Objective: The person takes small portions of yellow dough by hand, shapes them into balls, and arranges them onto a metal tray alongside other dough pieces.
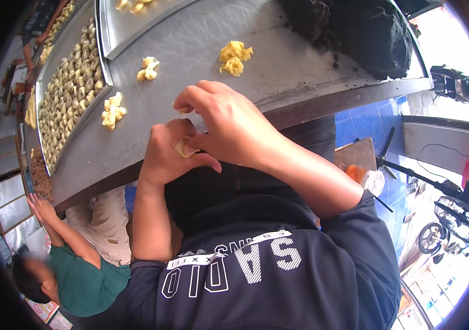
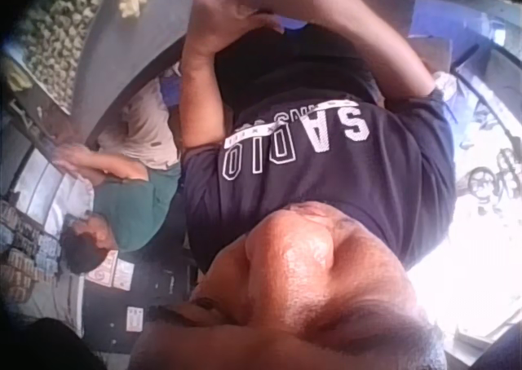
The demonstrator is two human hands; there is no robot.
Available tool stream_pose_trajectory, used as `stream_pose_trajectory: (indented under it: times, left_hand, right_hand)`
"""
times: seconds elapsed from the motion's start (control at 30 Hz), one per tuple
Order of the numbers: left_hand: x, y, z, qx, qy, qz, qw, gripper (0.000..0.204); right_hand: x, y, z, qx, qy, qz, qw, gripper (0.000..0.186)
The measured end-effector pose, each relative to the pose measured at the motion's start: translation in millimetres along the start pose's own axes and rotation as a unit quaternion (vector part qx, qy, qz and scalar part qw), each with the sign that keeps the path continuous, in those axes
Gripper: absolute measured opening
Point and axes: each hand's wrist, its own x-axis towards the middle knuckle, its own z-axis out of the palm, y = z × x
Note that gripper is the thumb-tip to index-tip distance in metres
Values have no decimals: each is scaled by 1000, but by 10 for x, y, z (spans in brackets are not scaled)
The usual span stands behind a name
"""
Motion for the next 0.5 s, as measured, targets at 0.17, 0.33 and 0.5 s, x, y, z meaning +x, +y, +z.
stream_pose_trajectory:
  times: [0.17, 0.33, 0.5]
  left_hand:
    - [25, 31, 28, 30, 33, -1, 999, 53]
    - [85, -154, -16, -188, 69, -3, 980, 48]
    - [-10, -115, -200, -406, 101, -143, 897, 73]
  right_hand:
    - [87, -69, -126, -122, 24, -106, 987, 59]
    - [404, 472, -531, -324, 96, -87, 937, 41]
    - [49, 642, -409, -320, 55, -139, 936, 40]
